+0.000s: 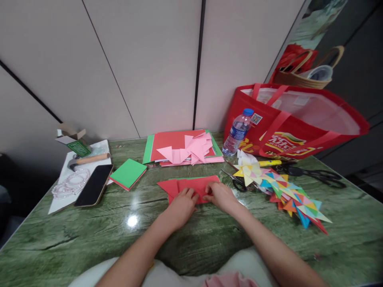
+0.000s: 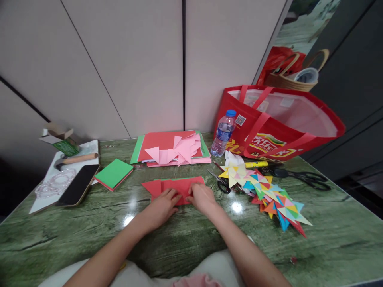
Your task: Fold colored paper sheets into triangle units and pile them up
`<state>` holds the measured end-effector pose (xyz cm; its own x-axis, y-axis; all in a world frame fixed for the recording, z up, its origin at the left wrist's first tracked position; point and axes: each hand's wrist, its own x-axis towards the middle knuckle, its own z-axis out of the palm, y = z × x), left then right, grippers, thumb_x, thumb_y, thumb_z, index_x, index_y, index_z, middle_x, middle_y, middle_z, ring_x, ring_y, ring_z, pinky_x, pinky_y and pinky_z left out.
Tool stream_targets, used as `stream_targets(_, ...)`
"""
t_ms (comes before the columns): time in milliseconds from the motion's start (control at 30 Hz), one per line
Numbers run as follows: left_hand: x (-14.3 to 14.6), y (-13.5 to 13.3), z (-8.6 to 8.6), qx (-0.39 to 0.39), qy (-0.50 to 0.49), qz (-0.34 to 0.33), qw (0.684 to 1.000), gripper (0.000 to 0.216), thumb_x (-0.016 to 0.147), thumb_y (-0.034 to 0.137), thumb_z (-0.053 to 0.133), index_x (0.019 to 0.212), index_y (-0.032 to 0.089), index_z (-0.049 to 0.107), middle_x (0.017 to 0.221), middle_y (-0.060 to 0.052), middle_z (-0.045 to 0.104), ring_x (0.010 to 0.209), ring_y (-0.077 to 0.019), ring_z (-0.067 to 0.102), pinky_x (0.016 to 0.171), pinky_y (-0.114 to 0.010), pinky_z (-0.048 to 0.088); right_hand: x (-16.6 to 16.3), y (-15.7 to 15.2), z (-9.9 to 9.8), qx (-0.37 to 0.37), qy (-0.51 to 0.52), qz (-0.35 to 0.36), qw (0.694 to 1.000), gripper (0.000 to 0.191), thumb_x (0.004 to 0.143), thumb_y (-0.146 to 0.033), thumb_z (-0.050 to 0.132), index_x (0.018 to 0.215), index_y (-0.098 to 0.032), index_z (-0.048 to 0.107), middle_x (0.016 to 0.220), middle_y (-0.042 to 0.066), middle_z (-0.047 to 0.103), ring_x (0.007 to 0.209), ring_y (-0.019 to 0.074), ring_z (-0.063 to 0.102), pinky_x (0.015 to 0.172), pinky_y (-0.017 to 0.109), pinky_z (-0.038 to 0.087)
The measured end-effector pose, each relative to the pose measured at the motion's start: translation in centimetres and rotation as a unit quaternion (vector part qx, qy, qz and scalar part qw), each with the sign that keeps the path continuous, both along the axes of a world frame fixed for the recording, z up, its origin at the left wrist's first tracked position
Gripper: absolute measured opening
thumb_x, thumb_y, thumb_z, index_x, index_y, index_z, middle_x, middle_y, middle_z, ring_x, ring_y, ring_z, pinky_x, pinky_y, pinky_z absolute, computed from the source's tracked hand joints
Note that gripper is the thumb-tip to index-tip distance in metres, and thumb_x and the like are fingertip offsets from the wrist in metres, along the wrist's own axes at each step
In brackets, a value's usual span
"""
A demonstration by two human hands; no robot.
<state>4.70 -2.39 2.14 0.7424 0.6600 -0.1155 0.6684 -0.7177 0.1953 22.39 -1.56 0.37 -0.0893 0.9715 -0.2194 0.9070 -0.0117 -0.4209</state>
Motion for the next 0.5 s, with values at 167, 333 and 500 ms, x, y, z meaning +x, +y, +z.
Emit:
stream_targets(167, -0.5, 0.3, 0.3, 0.096, -0.116, 0.0, 0.989, 0.028, 0.091, 0.019, 0.04, 0.115, 0.013, 0.052, 0.11, -0.011, 0.057, 0.103, -0.0216, 0.05, 0.09, -0.036, 0.043, 0.5, 0.6, -1.4, 0.04, 0.243, -0.008, 0.969, 0.008, 0.075, -0.022, 0.059, 0.07, -0.019, 0.052, 0.064, 0.002, 0.063, 0.061, 0.016, 0.061, 0.057, 0.025, 0.044)
stream_targets(333, -1.1, -0.1, 1.0, 0.176, -0.211, -0.024, 0.961, 0.03, 0.093, 0.017, 0.031, 0.111, 0.016, 0.055, 0.092, -0.009, 0.063, 0.087, -0.0183, 0.056, 0.079, -0.034, 0.048, 0.5, 1.4, -2.2, 0.148, 0.442, -0.085, 0.881, 0.023, 0.078, -0.043, 0.055, 0.081, -0.021, 0.049, 0.069, 0.004, 0.063, 0.065, 0.0183, 0.065, 0.065, 0.031, 0.052)
stream_targets(500, -0.8, 0.3, 0.4, 0.118, -0.117, 0.007, 0.986, 0.024, 0.091, 0.025, 0.042, 0.108, 0.016, 0.056, 0.096, -0.01, 0.063, 0.092, -0.0218, 0.057, 0.081, -0.037, 0.049, 1.2, 2.9, -2.5, 0.212, 0.527, -0.154, 0.808, 0.036, 0.077, -0.051, 0.057, 0.094, -0.02, 0.05, 0.088, 0.01, 0.066, 0.087, 0.0224, 0.067, 0.083, 0.039, 0.052)
